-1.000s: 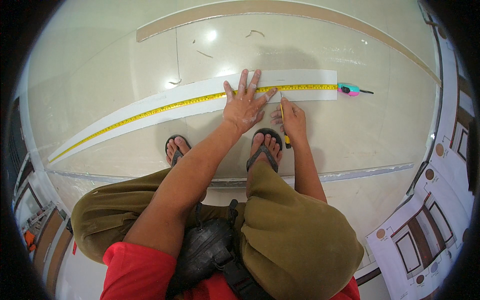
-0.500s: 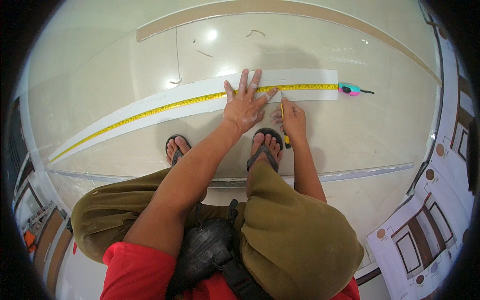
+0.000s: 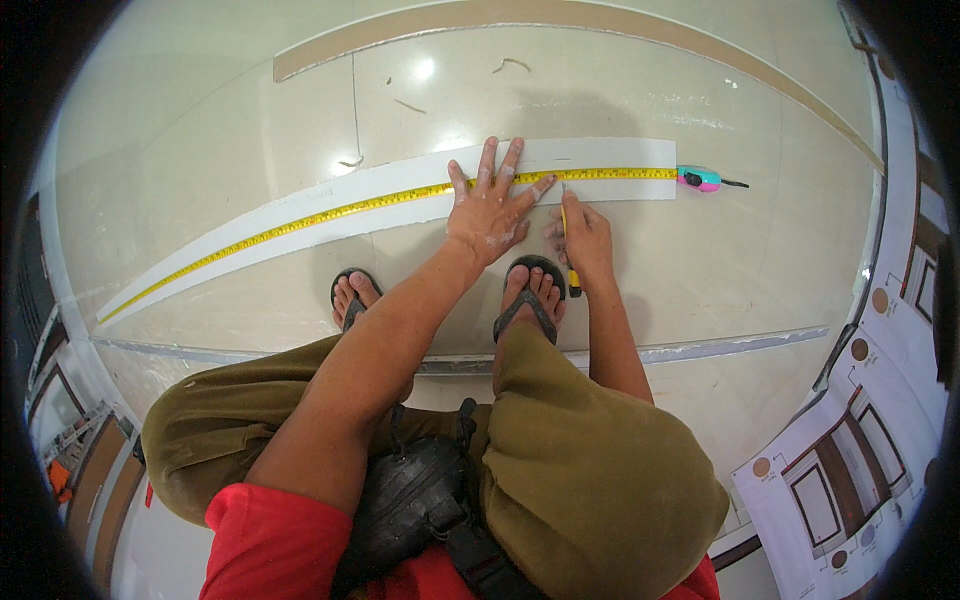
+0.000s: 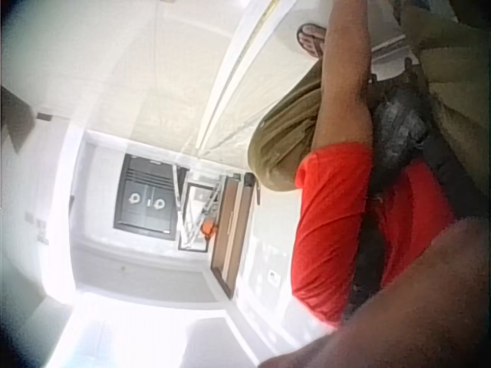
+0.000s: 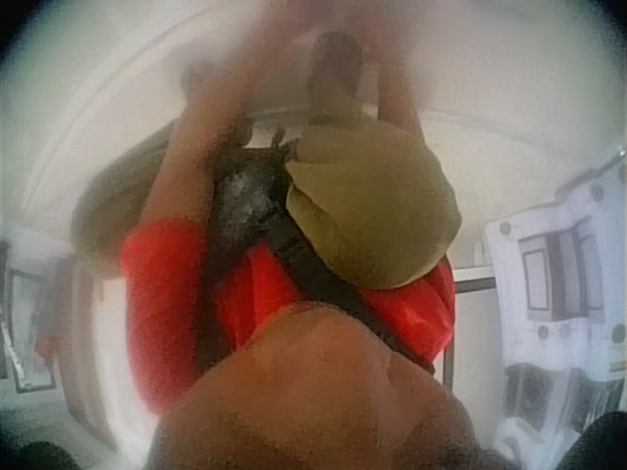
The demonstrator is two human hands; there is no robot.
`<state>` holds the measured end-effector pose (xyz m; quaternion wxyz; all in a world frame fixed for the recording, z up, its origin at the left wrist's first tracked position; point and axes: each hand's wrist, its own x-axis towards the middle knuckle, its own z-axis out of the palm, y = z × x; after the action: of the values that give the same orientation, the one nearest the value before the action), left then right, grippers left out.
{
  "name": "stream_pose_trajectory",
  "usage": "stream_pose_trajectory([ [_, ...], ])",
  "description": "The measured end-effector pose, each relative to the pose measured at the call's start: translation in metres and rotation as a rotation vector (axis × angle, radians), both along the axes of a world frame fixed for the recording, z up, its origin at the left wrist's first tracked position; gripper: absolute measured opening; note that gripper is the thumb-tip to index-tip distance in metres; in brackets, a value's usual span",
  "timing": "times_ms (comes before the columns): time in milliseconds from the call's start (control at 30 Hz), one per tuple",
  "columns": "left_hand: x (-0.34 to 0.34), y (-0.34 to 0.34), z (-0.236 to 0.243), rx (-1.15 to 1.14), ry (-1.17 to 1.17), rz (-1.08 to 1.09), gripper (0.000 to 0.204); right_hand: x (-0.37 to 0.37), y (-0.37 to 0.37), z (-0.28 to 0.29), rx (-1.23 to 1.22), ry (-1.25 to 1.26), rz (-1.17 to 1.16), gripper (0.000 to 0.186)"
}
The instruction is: The person cuts a strip of drywall using a utility knife, then measures and marks another piece of material with a measuring tape and pencil before using a square and utility knife to cut it.
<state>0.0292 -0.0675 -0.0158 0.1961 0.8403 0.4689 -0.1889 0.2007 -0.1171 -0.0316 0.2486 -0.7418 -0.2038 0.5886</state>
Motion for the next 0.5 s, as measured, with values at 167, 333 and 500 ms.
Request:
stream_pose_trajectory([
  [167, 0.001, 0.0, 0.0, -0.022, -0.006, 0.018, 0.076, 0.002, 0.007, 0.008, -0.045, 0.019, 0.031, 0.062],
  [333, 0.0, -0.002, -0.01, 0.032, 0.011, 0.012, 0.074, 0.003, 0.008, 0.007, -0.054, -0.027, 0.064, 0.062],
  [500, 0.0, -0.004, -0.012, 0.073, -0.03, 0.014, 0.072, 0.003, 0.009, 0.006, -0.071, -0.09, 0.077, 0.059],
])
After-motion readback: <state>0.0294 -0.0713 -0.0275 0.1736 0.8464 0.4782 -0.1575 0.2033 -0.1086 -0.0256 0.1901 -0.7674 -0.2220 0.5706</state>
